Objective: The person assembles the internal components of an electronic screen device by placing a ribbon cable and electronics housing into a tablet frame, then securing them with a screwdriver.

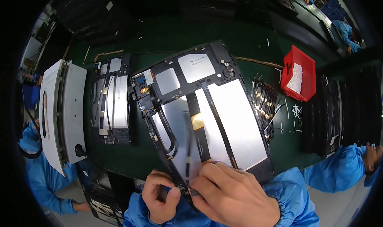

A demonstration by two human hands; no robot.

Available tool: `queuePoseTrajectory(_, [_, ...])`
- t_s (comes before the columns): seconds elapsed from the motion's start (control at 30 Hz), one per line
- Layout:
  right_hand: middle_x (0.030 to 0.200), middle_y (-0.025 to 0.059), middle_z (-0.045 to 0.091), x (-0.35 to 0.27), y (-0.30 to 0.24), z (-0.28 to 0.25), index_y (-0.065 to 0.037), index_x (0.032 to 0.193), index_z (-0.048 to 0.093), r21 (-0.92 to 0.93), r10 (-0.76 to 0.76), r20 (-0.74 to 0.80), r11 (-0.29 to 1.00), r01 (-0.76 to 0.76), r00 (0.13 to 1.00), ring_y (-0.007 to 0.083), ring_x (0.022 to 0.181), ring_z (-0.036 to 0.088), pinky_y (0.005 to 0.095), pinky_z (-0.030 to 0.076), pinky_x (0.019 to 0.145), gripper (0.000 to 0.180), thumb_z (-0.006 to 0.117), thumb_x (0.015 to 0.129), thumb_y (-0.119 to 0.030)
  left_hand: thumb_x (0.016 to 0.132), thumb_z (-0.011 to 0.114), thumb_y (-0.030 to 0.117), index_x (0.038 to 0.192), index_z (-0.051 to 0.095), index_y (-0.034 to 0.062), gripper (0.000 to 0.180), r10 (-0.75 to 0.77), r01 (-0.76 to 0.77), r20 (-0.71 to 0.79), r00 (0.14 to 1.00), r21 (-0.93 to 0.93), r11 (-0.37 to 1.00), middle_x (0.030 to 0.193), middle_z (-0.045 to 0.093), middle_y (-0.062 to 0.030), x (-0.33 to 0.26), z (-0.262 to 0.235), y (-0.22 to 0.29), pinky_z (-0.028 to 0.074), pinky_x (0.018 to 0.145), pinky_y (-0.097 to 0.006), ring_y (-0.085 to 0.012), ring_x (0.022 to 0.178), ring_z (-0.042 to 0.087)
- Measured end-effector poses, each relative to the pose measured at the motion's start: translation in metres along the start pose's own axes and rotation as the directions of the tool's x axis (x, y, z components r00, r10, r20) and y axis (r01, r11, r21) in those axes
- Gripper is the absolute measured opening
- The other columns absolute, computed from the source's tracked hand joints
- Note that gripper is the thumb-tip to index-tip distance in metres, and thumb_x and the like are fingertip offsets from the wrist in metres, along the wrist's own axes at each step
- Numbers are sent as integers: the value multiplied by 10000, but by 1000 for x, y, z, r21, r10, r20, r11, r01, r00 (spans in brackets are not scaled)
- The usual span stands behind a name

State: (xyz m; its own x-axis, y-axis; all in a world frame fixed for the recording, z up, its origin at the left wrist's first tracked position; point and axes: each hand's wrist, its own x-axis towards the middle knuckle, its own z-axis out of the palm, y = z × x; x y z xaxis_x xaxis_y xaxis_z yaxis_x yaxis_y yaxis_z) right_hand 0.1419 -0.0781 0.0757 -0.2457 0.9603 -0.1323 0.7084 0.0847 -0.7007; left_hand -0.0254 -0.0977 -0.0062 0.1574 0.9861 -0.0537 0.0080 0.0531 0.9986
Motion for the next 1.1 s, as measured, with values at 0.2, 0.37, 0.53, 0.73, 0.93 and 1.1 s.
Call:
queuePoseTrajectory(0.2, [765,105,554,-1,1,1,-17,760,632,48,31,-39,998,-29,999,255,682,610,308,505,575,141,708,648,-56,745,660,73,834,505,8,190,51,-50,68,996,-12,999,785,515,-94,4,-2,-3,373,682,-244,-150,715,469])
queuePoseTrajectory(0.37, [758,103,547,1,0,-1,-2,780,622,61,7,25,998,-8,1000,249,664,600,312,498,571,161,709,652,-47,748,660,77,834,505,8,190,19,-17,62,998,-37,999,784,512,-93,4,-3,-2,372,684,-242,-145,715,467])
queuePoseTrajectory(0.53, [742,99,534,2,-1,-1,3,781,616,66,-17,14,998,16,1000,244,646,583,307,486,562,155,700,659,-41,750,659,80,833,502,8,191,2,1,70,998,-41,999,783,512,-92,5,-3,0,371,685,-241,-143,716,465])
queuePoseTrajectory(0.73, [748,98,532,1,3,-1,3,794,616,90,-33,39,996,29,999,243,660,575,311,478,556,160,681,650,-22,753,646,86,833,495,9,187,8,-5,92,996,-28,1000,788,511,-92,4,-4,-1,374,687,-246,-142,720,463])
queuePoseTrajectory(0.93, [786,95,543,8,0,-9,-6,818,618,68,-9,133,998,0,991,245,700,578,319,482,566,185,659,638,-4,708,701,28,838,565,-1,190,16,-9,58,998,-118,993,803,564,-118,3,-6,-5,417,659,-246,-175,715,540])
queuePoseTrajectory(1.1, [799,88,551,10,3,-9,-15,821,620,108,-13,164,994,-5,986,248,712,579,326,484,575,190,657,635,-6,707,708,37,840,565,2,199,22,-14,61,998,-124,992,802,560,-115,3,-6,-8,417,658,-246,-171,713,539])
